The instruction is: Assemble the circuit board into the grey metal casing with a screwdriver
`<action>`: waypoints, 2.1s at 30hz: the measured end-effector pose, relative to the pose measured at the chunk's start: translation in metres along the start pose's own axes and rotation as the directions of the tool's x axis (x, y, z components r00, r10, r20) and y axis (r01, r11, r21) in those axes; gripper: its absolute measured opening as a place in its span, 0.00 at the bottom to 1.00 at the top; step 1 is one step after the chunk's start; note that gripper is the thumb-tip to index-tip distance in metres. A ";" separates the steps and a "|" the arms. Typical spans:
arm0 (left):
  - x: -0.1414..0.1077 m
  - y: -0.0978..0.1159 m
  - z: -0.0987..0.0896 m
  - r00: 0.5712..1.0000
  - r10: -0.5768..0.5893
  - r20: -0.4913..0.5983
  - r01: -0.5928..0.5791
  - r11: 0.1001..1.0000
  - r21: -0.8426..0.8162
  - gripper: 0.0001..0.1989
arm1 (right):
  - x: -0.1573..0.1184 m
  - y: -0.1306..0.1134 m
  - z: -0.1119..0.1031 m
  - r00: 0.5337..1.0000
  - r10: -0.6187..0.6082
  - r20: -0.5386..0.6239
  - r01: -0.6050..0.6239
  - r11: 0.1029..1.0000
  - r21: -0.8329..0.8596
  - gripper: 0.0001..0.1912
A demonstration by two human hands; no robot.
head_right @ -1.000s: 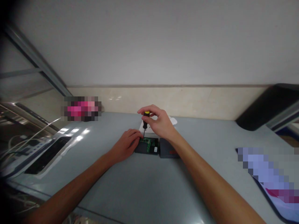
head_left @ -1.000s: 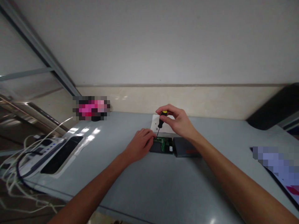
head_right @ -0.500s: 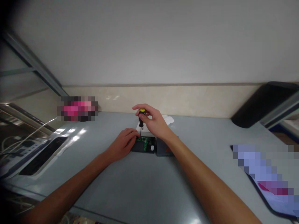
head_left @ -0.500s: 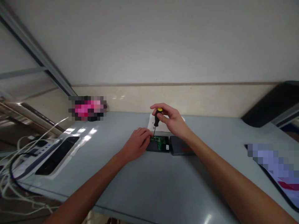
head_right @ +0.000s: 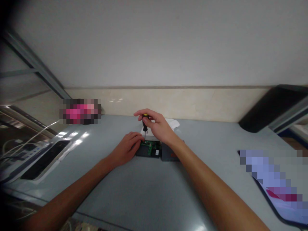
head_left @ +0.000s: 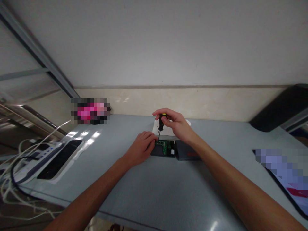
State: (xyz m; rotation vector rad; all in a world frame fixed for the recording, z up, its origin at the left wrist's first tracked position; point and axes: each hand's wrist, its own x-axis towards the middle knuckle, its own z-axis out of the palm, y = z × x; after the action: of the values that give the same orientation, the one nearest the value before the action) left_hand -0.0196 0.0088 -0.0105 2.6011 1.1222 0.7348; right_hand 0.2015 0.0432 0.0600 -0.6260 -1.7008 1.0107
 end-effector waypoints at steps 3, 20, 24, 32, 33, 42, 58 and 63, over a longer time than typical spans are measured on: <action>0.000 0.001 0.000 1.000 -0.003 -0.002 0.003 1.000 0.000 0.12 | -0.001 0.000 0.004 0.998 -0.021 -0.051 0.020 1.000 -0.021 0.10; -0.001 0.002 0.000 1.000 -0.004 0.000 0.004 1.000 0.001 0.12 | 0.001 -0.003 0.001 0.995 0.016 -0.098 -0.027 0.994 -0.110 0.10; -0.001 0.002 0.000 1.000 -0.009 -0.002 0.009 1.000 -0.001 0.11 | 0.001 -0.006 -0.001 0.999 0.011 -0.044 -0.018 0.989 -0.148 0.11; -0.003 0.000 0.001 1.000 0.004 -0.009 -0.004 1.000 0.007 0.12 | 0.000 -0.002 0.002 0.995 -0.004 -0.105 -0.018 0.979 -0.204 0.05; -0.002 0.000 0.001 1.000 0.002 -0.011 -0.002 1.000 0.008 0.12 | 0.000 -0.002 0.002 0.992 -0.023 -0.126 -0.007 0.972 -0.235 0.04; -0.002 0.001 0.000 1.000 -0.007 0.001 0.007 1.000 0.013 0.12 | 0.000 0.000 -0.001 0.998 -0.011 -0.062 0.003 0.992 -0.126 0.09; -0.002 0.001 0.000 1.000 0.000 -0.003 0.000 1.000 -0.002 0.12 | -0.004 0.007 0.006 0.986 -0.001 -0.165 -0.003 1.000 -0.021 0.05; -0.002 0.000 0.002 1.000 -0.004 -0.008 0.004 1.000 0.011 0.11 | -0.003 0.007 0.009 0.968 -0.097 -0.230 0.061 0.985 -0.160 0.03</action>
State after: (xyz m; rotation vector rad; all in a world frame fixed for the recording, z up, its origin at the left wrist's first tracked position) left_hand -0.0193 0.0072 -0.0129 2.6064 1.1358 0.7404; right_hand 0.1936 0.0410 0.0516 -0.7413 -1.5861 0.7228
